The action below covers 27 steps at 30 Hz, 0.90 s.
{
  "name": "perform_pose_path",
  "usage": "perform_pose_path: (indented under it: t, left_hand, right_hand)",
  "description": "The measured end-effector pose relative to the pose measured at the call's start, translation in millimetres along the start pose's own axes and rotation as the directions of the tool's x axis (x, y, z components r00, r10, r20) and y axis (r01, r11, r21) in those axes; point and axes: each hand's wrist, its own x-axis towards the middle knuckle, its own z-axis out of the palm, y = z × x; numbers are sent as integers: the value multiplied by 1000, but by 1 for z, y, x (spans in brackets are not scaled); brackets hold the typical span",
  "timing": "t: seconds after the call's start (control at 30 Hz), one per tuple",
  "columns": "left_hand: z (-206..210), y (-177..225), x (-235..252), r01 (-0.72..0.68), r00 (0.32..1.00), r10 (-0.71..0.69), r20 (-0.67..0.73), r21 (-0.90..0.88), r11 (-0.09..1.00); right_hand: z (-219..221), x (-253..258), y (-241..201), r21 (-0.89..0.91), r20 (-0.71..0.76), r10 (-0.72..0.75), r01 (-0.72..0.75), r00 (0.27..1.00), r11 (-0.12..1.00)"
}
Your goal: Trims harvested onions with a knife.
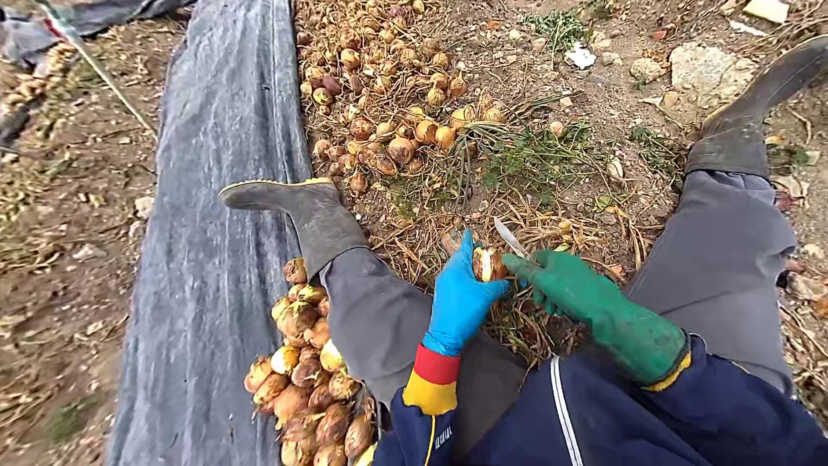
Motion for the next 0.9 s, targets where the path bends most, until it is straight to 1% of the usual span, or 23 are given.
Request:
perform_pose_path:
  t: [0.1, 0.2, 0.27, 0.37, 0.47, 0.53, 0.57, 0.6, 0.67, 0.7, 0.77, 0.8, 0.83, 0.87, 0.9]
  left_hand:
    - [11, 8, -9, -129, 987, 120, 107, 86, 988]
    - [16, 8, -14, -167, 977, 139, 159, 181, 969]
    - [18, 2, -15, -162, 980, 130, 152, 220, 962]
    - [18, -6, -20, -144, 984, 117, 137, 205, 968]
    - [5, -14, -35, -131, 991, 117, 72, 251, 959]
    - [-17, -30, -47, -43, 996, 64, -54, 322, 946]
    - [-34, -44, -53, 51, 990, -2, -139, 344, 938]
    - [-57, -61, -61, 156, 969, -76, -236, 344, 926]
    - [-113, -96, -78, 377, 886, -235, -400, 324, 868]
    - [-141, -111, -90, 479, 838, -318, -443, 320, 817]
    - [-186, -139, -115, 638, 753, -471, -460, 332, 695]
    - [-203, -153, -122, 685, 725, -534, -435, 367, 630]
    - [-218, -167, -125, 714, 700, -602, -384, 415, 564]
    - [-230, -175, -123, 726, 678, -650, -343, 447, 522]
    - [-237, -176, -114, 722, 683, -647, -339, 446, 529]
  right_hand:
    - [-1, 4, 2, -29, 52, 29, -27, 998, 999]
    - [3, 7, 8, -19, 91, 50, -49, 995, 999]
    - [7, 5, 8, 34, 111, 72, -76, 991, 997]
    - [13, 5, 7, 93, 162, 106, -122, 981, 988]
    - [23, -4, -2, 170, 311, 114, -173, 944, 970]
    - [29, -23, -16, 224, 453, 60, -179, 890, 958]
    - [31, -32, -21, 229, 512, 34, -174, 858, 958]
    - [31, -37, -24, 230, 546, 16, -168, 838, 959]
    - [23, -31, -26, 219, 549, 1, -145, 836, 965]
    - [17, -23, -23, 206, 533, 12, -143, 846, 968]
    - [1, -8, -20, 164, 456, 68, -159, 887, 974]
    - [-8, -1, -19, 149, 421, 86, -163, 903, 975]
    - [-18, 5, -16, 140, 395, 100, -167, 913, 976]
    - [-26, 10, -11, 141, 375, 109, -173, 921, 975]
    - [-33, 14, -7, 149, 353, 110, -171, 929, 974]
